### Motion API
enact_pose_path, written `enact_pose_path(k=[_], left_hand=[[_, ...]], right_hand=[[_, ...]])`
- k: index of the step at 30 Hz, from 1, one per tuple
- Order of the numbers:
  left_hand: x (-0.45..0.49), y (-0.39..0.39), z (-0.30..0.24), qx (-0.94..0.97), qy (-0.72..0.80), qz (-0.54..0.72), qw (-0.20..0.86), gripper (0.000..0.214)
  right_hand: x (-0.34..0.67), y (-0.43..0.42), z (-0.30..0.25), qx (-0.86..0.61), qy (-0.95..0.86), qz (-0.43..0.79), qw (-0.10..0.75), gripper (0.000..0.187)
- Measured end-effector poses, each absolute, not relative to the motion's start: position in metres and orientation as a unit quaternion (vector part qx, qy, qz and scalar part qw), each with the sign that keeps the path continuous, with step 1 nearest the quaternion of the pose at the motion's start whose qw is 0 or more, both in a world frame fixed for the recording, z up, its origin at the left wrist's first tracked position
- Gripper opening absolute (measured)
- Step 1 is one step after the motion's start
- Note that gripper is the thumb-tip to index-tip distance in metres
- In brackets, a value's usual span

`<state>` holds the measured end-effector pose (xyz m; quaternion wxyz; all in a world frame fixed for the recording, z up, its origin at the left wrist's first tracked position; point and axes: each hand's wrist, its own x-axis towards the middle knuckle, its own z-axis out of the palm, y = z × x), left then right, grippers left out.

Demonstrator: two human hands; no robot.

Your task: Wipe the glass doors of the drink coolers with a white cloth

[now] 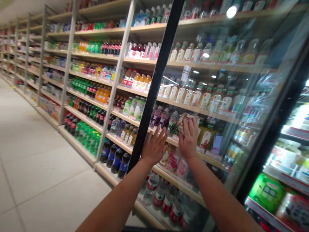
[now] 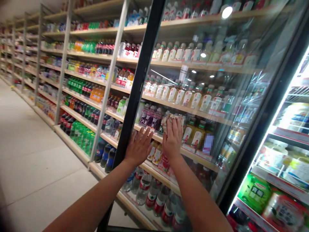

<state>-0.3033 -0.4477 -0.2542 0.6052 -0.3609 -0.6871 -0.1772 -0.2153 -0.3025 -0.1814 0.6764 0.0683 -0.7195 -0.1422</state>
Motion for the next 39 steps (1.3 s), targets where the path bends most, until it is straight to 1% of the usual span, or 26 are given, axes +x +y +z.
enact_pose_path(k=[4,6,12,19,23,27,39], left_hand=[[-0.304,-0.448,-0.255,-0.361,-0.691,-0.18,0.599,0.062],[-0.305,-0.448,-0.255,-0.361,-0.693,-0.182,0.597,0.061],[-0.307,-0.447,-0.255,-0.364,-0.689,-0.187,0.598,0.061],[-0.309,-0.447,-0.256,-0.373,-0.685,-0.196,0.594,0.063],[-0.308,-0.448,-0.256,-0.376,-0.692,-0.202,0.582,0.063],[-0.307,-0.448,-0.255,-0.375,-0.697,-0.206,0.576,0.064],[-0.306,-0.448,-0.255,-0.367,-0.696,-0.195,0.585,0.06]], right_hand=[[-0.224,-0.32,-0.186,0.071,-0.731,-0.146,0.663,0.059],[-0.228,-0.327,-0.181,0.071,-0.739,-0.158,0.65,0.056],[-0.243,-0.343,-0.129,0.059,-0.74,-0.176,0.647,0.05],[-0.248,-0.348,-0.083,0.061,-0.765,-0.181,0.615,0.058],[-0.241,-0.336,-0.069,0.06,-0.769,-0.19,0.607,0.062],[-0.228,-0.32,-0.075,0.051,-0.759,-0.199,0.618,0.061],[-0.201,-0.267,-0.123,0.059,-0.74,-0.222,0.632,0.056]])
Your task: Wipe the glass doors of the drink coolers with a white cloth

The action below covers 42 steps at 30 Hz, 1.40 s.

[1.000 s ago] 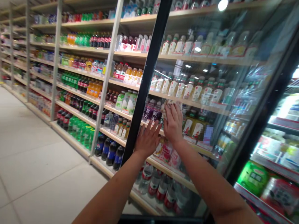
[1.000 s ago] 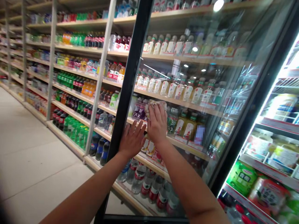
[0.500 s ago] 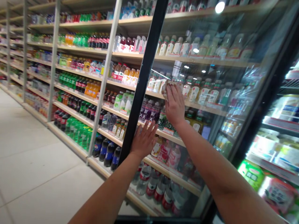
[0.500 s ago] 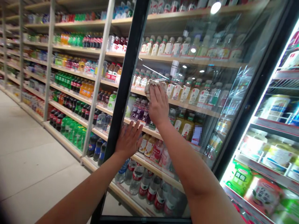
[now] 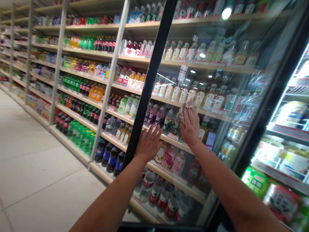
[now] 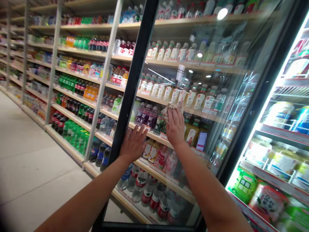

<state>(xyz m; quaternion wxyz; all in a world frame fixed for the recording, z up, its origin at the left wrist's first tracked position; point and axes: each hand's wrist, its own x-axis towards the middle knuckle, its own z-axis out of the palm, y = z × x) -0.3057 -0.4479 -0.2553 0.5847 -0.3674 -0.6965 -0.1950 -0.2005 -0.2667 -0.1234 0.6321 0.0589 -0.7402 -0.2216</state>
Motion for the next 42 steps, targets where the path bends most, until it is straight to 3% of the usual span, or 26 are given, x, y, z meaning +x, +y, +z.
enact_pose_path(k=[7,20,42], left_hand=[[-0.304,-0.449,-0.253,-0.368,-0.695,-0.185,0.589,0.059],[-0.305,-0.449,-0.254,-0.371,-0.695,-0.194,0.585,0.06],[-0.305,-0.45,-0.253,-0.369,-0.686,-0.192,0.597,0.058]], right_hand=[[-0.198,-0.267,-0.109,0.069,-0.747,-0.22,0.624,0.055],[-0.213,-0.276,-0.072,0.03,-0.707,-0.141,0.692,0.054],[-0.199,-0.235,-0.087,0.001,-0.669,-0.139,0.73,0.055]])
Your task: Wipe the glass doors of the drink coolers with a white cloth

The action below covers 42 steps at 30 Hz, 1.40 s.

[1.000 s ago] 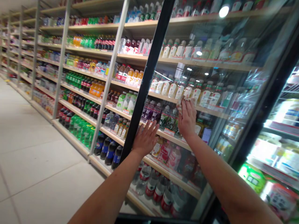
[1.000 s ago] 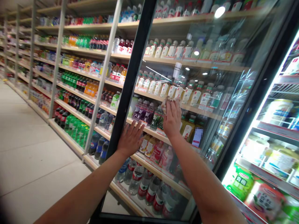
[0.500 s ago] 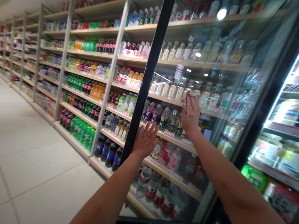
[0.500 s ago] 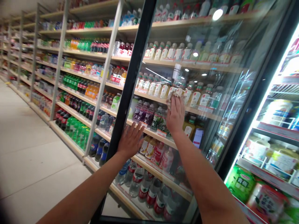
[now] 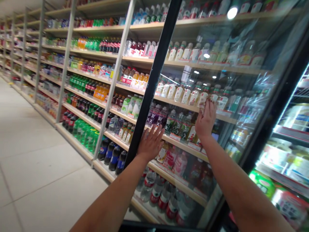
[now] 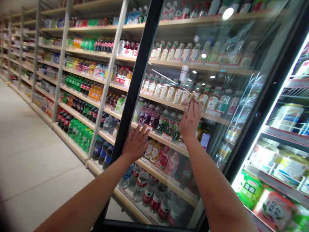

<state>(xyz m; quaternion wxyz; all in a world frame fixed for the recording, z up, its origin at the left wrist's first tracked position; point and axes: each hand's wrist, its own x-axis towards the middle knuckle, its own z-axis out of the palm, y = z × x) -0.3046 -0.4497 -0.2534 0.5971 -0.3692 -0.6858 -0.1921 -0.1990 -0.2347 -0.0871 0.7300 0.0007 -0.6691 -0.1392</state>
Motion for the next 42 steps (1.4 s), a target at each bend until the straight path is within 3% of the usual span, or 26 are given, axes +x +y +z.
enact_pose_path(k=[13,19,25,32,42], left_hand=[[-0.304,-0.449,-0.253,-0.368,-0.691,-0.192,0.591,0.057],[-0.308,-0.448,-0.255,-0.37,-0.685,-0.204,0.593,0.057],[-0.31,-0.447,-0.254,-0.371,-0.684,-0.215,0.591,0.057],[-0.313,-0.446,-0.255,-0.367,-0.688,-0.221,0.586,0.062],[-0.311,-0.445,-0.252,-0.356,-0.686,-0.19,0.606,0.055]], right_hand=[[-0.18,-0.207,-0.108,-0.043,-0.659,-0.117,0.742,0.055],[-0.16,-0.181,-0.129,0.026,-0.697,-0.198,0.689,0.056],[-0.15,-0.168,-0.17,-0.042,-0.656,-0.112,0.745,0.058],[-0.123,-0.144,-0.218,0.04,-0.744,-0.203,0.636,0.063],[-0.129,-0.157,-0.238,-0.112,-0.705,0.026,0.7,0.061]])
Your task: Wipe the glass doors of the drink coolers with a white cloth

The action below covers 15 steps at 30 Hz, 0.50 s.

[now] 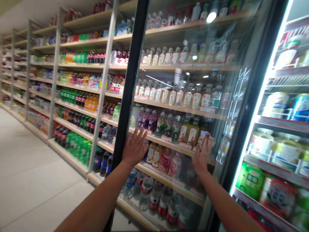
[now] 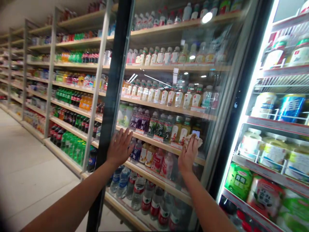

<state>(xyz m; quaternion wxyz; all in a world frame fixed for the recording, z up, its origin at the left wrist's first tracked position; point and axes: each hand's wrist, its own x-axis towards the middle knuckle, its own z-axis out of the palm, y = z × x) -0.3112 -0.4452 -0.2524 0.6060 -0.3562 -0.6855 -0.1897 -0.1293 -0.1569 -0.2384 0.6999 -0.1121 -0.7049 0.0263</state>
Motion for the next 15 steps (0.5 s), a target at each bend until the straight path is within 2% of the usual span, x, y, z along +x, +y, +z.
enact_pose_path(k=[3,6,11,15], left_hand=[[-0.311,-0.445,-0.253,-0.354,-0.694,-0.196,0.596,0.056],[-0.311,-0.445,-0.254,-0.352,-0.706,-0.202,0.581,0.058],[-0.31,-0.446,-0.254,-0.353,-0.708,-0.2,0.578,0.058],[-0.306,-0.449,-0.252,-0.353,-0.708,-0.202,0.578,0.056]], right_hand=[[-0.145,-0.176,-0.224,-0.095,-0.702,0.016,0.706,0.062],[-0.159,-0.196,-0.22,-0.037,-0.711,-0.063,0.699,0.064],[-0.167,-0.225,-0.227,0.083,-0.75,-0.197,0.626,0.06],[-0.171,-0.241,-0.214,0.09,-0.754,-0.191,0.622,0.055]])
